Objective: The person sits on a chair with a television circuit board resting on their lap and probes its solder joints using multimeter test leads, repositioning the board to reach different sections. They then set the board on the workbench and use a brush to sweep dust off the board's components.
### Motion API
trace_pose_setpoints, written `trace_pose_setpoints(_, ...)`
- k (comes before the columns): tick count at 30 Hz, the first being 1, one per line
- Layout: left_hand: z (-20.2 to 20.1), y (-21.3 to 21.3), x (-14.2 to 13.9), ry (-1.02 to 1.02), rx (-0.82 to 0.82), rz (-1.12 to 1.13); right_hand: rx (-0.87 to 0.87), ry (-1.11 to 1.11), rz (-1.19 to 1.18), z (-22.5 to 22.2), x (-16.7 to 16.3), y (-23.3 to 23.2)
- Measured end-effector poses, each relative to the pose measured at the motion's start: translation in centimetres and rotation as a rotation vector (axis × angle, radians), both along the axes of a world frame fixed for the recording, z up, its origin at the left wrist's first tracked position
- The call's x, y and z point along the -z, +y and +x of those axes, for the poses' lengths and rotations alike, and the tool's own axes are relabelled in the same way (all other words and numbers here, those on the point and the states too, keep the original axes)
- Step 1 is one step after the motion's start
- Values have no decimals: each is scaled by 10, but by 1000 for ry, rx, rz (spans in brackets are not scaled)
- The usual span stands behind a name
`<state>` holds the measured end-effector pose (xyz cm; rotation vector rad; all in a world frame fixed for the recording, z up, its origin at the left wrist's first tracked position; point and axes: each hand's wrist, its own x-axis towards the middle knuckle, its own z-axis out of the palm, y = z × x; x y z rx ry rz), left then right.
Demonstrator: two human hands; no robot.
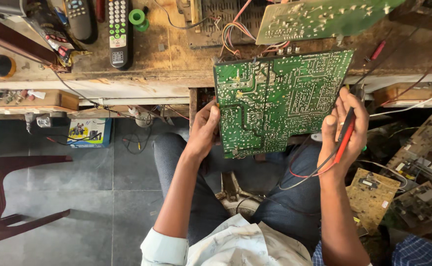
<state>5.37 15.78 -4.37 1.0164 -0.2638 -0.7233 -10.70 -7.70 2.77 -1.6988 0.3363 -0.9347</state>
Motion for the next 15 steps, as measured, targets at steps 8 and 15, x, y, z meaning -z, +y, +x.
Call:
trace_pose_setpoints(8,12,-9,18,149,87,-130,21,-1,-29,7,3,-9)
trace_pose_setpoints(15,7,-14,29,74,34,-217,20,-82,124,8,-4,-9)
